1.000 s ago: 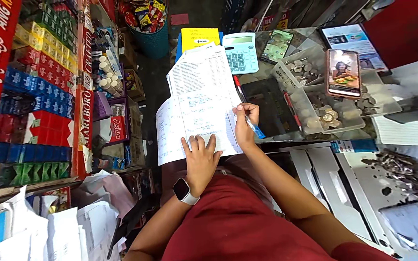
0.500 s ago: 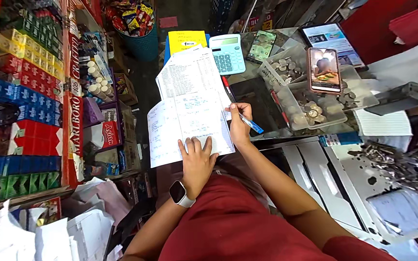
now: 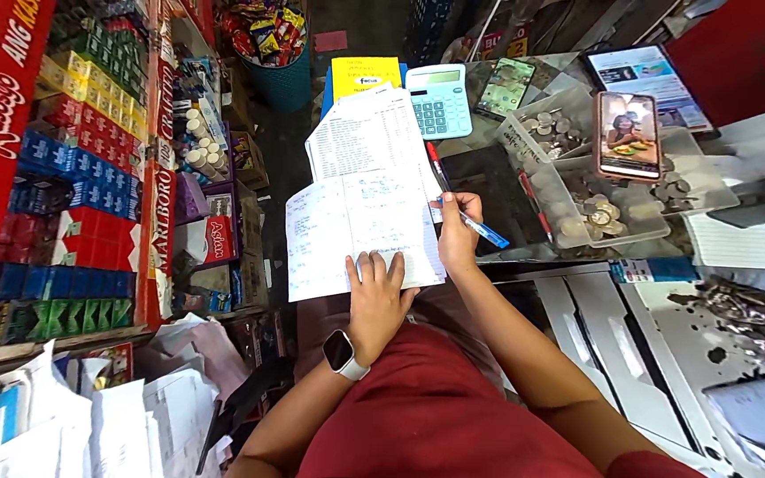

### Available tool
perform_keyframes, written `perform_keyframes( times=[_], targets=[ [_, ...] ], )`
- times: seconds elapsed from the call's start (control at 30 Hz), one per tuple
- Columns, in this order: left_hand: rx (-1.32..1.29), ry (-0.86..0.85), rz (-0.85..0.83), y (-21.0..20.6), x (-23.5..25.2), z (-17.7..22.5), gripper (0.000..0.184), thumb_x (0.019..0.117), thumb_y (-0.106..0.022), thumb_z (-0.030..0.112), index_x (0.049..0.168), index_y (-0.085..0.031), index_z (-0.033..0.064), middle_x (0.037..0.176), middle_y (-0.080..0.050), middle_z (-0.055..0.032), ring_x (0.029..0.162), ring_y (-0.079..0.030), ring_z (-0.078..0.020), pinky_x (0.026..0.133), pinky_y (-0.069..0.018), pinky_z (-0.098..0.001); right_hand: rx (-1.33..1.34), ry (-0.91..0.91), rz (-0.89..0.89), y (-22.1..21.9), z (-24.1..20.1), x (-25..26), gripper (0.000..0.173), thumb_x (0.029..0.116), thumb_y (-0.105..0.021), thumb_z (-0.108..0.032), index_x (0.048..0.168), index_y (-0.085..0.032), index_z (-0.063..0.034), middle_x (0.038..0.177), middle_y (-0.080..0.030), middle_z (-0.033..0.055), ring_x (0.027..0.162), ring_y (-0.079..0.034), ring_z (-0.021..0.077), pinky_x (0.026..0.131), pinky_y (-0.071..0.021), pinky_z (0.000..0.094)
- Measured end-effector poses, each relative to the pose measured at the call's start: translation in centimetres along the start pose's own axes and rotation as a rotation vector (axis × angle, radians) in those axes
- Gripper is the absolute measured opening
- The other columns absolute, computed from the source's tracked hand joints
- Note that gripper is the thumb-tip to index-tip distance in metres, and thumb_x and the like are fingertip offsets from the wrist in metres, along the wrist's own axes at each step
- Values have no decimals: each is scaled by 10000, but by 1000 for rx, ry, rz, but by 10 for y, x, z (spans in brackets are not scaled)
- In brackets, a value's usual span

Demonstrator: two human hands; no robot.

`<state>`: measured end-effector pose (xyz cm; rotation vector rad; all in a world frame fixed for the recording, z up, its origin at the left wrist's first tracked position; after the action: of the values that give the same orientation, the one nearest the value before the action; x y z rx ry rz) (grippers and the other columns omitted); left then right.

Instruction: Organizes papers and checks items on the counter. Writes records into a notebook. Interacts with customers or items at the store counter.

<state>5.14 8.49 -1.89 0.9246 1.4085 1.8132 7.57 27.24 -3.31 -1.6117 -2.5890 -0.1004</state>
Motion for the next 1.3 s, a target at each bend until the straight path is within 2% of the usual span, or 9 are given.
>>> perform_keyframes(
  times=[0.2, 0.47, 0.63, 0.7, 0.77, 0.83, 0.93, 1.17, 1.3],
  targets=[
    [-26, -4, 8, 6, -5, -2, 705, 1002, -455, 582, 1321, -644, -18, 1345, -607, -300, 1274, -566, -504, 1062, -347, -734, -18, -15, -11, -1, -1, -3, 167, 1063, -499, -238, 1105, -536, -81, 985, -642, -7, 910, -645, 52, 856, -536, 274],
    [-46, -13, -18, 7, -3, -1, 695, 1005, -443, 587, 1301, -664, -1, 1353, -601, -303, 1283, -553, -517, 1064, -323, -754, -70, -32, -25, 0, -2, -5, 166, 1060, -511, -255, 1113, -542, -101, 975, -649, -20, 891, -631, 39, 824, -521, 257],
    [-89, -22, -71, 4, -1, 1, 692, 1016, -441, 574, 1371, -622, 8, 1419, -549, -308, 1337, -507, -511, 1090, -282, -755, -139, 138, -93, -3, -33, -6, 257, 1066, -476, -283, 1101, -588, -54, 1089, -571, 45, 902, -625, 71, 786, -555, 261],
    [-93, -27, -78, 1, -3, 1, 683, 1022, -435, 572, 1377, -621, 20, 1432, -541, -301, 1352, -494, -502, 1099, -276, -750, -76, 169, -184, -12, -45, -9, 216, 1073, -469, -232, 1042, -583, -51, 1024, -537, 18, 782, -586, 29, 698, -540, 197],
    [-115, -29, -60, -2, -4, -3, 638, 1021, -461, 553, 1376, -631, 51, 1445, -538, -280, 1370, -474, -497, 1107, -271, -745, 34, 111, -281, -28, -51, -12, 69, 1036, -545, -143, 1031, -536, -74, 868, -592, -43, 655, -600, 16, 615, -549, 196],
    [-136, -23, -64, -5, -5, -7, 594, 1023, -476, 538, 1387, -632, 96, 1470, -528, -247, 1382, -450, -500, 1111, -267, -739, 142, -23, -382, -47, -46, -19, 159, 962, -627, -38, 1031, -493, -88, 796, -620, -42, 568, -617, 46, 536, -575, 223],
    [-173, -23, -68, -8, -7, -11, 557, 1025, -489, 523, 1392, -626, 127, 1485, -503, -244, 1392, -440, -485, 1131, -256, -725, 143, -108, -458, -69, -33, -29, 234, 897, -700, 2, 869, -495, -108, 650, -609, -51, 460, -581, 49, 433, -534, 219],
    [-142, -69, -89, -5, -13, -11, 530, 1023, -515, 490, 1380, -636, 118, 1465, -524, -239, 1423, -416, -463, 1141, -246, -723, -12, 15, -522, -89, -13, -37, 275, 924, -605, -12, 735, -447, -134, 560, -463, -84, 444, -451, -10, 440, -405, 154],
    [-138, -71, -71, -2, -13, -11, 507, 1019, -526, 481, 1335, -666, 109, 1423, -562, -229, 1395, -462, -439, 1123, -271, -730, -73, 86, -533, -93, -15, -41, 282, 918, -612, -30, 709, -449, -125, 578, -451, -69, 469, -443, -1, 470, -398, 153]
  ],
)
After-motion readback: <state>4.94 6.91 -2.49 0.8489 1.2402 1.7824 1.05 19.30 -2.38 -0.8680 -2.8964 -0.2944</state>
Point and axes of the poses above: each hand's wrist, its own x-axis towards the middle knuckle, its own y-axis out of the back of the hand, z = x × y, the point moved 8 cm from there along x, towards the middle knuckle
